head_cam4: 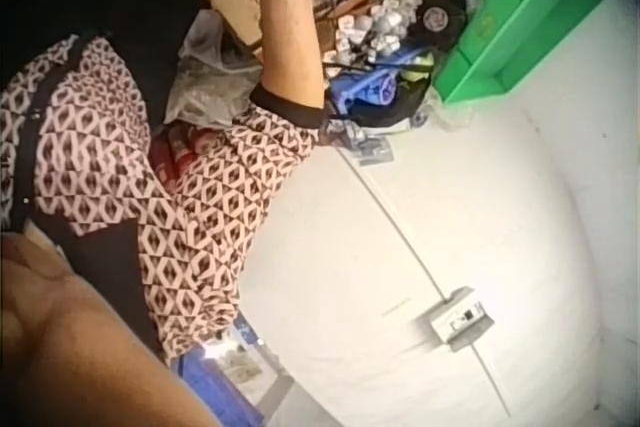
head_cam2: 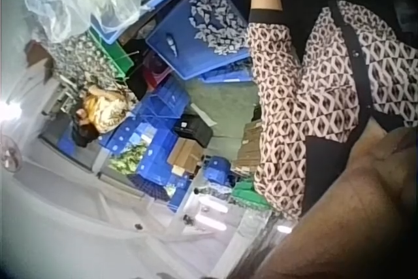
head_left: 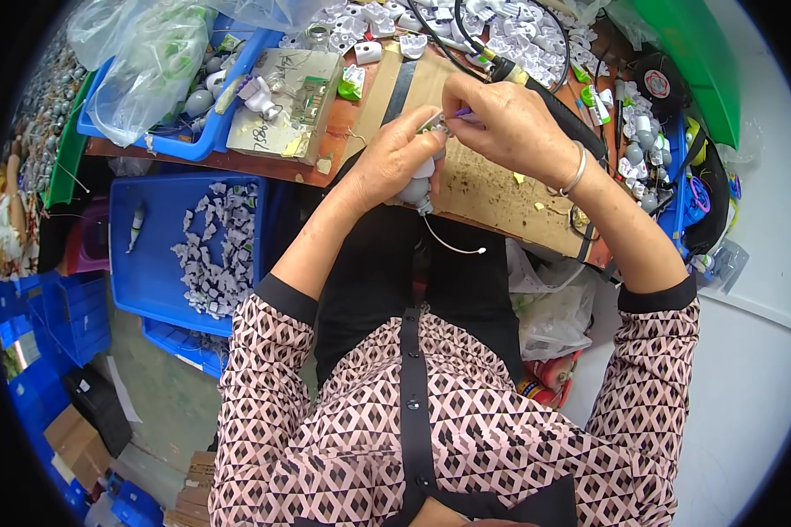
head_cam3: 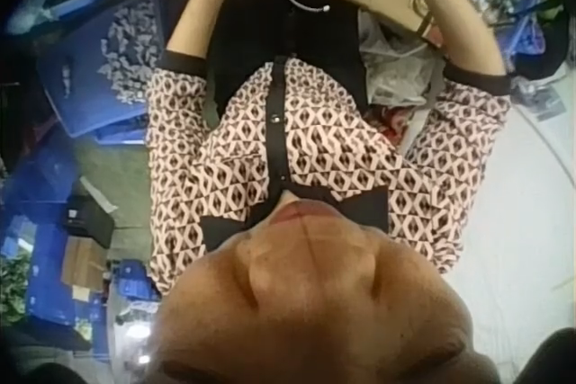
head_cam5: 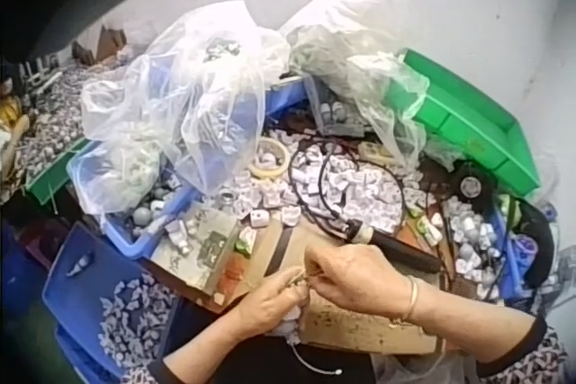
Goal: Assembling the internal and external components of a handheld electronic toy, including wiring and fastening screws with an electric screwdriver.
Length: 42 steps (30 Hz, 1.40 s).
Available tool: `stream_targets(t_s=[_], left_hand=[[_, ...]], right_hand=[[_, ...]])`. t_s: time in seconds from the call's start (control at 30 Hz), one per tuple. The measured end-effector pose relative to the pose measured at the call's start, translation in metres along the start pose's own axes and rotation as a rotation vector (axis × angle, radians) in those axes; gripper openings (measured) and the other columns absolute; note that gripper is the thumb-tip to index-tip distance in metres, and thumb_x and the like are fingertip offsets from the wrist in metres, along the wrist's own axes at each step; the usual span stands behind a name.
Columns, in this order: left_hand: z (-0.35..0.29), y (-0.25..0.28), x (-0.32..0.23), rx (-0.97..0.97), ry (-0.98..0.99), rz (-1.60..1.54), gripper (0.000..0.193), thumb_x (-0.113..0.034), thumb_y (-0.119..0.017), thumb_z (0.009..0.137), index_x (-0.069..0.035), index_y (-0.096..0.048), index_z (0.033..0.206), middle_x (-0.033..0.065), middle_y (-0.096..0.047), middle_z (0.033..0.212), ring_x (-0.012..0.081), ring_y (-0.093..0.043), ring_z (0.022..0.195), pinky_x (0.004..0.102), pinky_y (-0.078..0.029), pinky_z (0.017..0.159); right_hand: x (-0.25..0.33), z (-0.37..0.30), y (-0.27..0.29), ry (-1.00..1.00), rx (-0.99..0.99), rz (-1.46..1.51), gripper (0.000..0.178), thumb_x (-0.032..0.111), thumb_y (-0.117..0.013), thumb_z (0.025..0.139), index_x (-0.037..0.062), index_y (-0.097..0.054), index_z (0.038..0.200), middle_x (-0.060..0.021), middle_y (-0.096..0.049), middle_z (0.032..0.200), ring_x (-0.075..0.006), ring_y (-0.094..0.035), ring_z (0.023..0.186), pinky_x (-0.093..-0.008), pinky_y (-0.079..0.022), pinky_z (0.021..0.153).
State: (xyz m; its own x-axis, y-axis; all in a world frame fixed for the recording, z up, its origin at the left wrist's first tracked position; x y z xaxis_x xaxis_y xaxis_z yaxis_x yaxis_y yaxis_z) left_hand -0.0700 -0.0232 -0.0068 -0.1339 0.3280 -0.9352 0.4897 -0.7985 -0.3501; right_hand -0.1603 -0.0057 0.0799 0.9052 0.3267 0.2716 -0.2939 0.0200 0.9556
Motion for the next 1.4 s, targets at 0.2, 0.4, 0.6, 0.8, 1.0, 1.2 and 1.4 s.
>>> stream_targets(t_s=[0.2,0.4,0.6,0.8,1.0,1.2,1.4], left_hand=[[0.000,0.000,-0.001,-0.070,-0.051,0.169,0.023,-0.025,-0.047,0.091,-0.004,-0.053,0.097,0.0029,-0.054,0.066,0.0126,-0.057,0.051,0.0261,-0.046,0.049],[0.001,0.002,-0.001,-0.153,0.023,-0.046,0.021,-0.024,-0.048,0.090,-0.005,-0.055,0.094,0.0032,-0.053,0.065,0.0116,-0.056,0.048,0.0251,-0.045,0.046],[-0.001,0.001,-0.001,-0.145,0.053,0.025,0.019,-0.024,-0.049,0.090,-0.005,-0.054,0.093,0.0024,-0.052,0.065,0.0113,-0.055,0.048,0.0248,-0.045,0.045],[0.000,-0.001,-0.003,-0.151,0.043,0.040,0.019,-0.024,-0.049,0.090,-0.005,-0.054,0.091,0.0018,-0.053,0.065,0.0108,-0.055,0.048,0.0248,-0.044,0.045],[0.002,-0.001,0.001,-0.169,-0.046,0.109,0.021,-0.025,-0.049,0.090,-0.005,-0.054,0.089,0.0018,-0.053,0.064,0.0113,-0.055,0.049,0.0253,-0.044,0.047],[0.001,-0.004,-0.003,-0.193,-0.061,0.247,0.022,-0.025,-0.049,0.089,-0.003,-0.056,0.091,0.0026,-0.054,0.063,0.0113,-0.057,0.050,0.0262,-0.045,0.048],[-0.001,0.004,-0.001,-0.238,-0.064,0.231,0.024,-0.024,-0.049,0.089,-0.003,-0.058,0.098,0.0027,-0.055,0.062,0.0112,-0.057,0.050,0.0268,-0.046,0.048]], right_hand=[[-0.020,-0.005,-0.014,-0.355,0.103,0.457,0.019,0.019,-0.059,0.086,0.0041,-0.048,0.092,-0.0112,-0.059,0.069,-0.0166,-0.061,0.059,-0.0312,-0.047,0.054],[-0.028,-0.013,-0.005,-0.325,0.016,0.229,0.025,0.029,-0.052,0.093,0.0043,-0.052,0.093,-0.0113,-0.062,0.071,-0.0138,-0.060,0.057,-0.0259,-0.045,0.051],[-0.038,-0.024,-0.016,-0.458,-0.119,1.330,0.022,0.029,-0.058,0.091,0.0088,-0.055,0.099,0.0032,-0.054,0.075,-0.0045,-0.043,0.057,-0.0199,-0.035,0.050],[-0.031,-0.020,-0.018,-0.414,-0.037,1.228,0.033,0.029,-0.068,0.083,0.0065,-0.055,0.102,0.0011,-0.055,0.082,-0.0069,-0.053,0.071,-0.0209,-0.045,0.063],[-0.033,-0.021,-0.018,-0.468,-0.074,1.069,0.035,0.032,-0.066,0.084,0.0059,-0.055,0.104,-0.0005,-0.056,0.082,-0.0074,-0.054,0.071,-0.0213,-0.047,0.062],[-0.044,-0.017,-0.028,-0.405,-0.160,0.814,0.033,0.029,-0.063,0.086,0.0039,-0.052,0.106,-0.0022,-0.057,0.082,-0.0075,-0.053,0.069,-0.0219,-0.046,0.061],[-0.028,-0.013,-0.029,-0.300,-0.389,0.501,0.026,0.015,-0.059,0.086,0.0003,-0.048,0.105,-0.0138,-0.060,0.084,-0.0217,-0.058,0.073,-0.0340,-0.046,0.067]])
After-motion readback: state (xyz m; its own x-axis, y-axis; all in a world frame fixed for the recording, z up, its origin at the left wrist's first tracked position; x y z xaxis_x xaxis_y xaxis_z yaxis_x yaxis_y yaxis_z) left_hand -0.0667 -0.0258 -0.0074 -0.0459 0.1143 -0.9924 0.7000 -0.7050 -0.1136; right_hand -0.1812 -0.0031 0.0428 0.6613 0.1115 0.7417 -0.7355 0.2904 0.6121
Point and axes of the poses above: each hand's wrist, its own z-axis towards the middle knuckle, its own y-axis out of the back of the hand, x = y × z, the point moved 7 cm from there along z, towards the middle knuckle
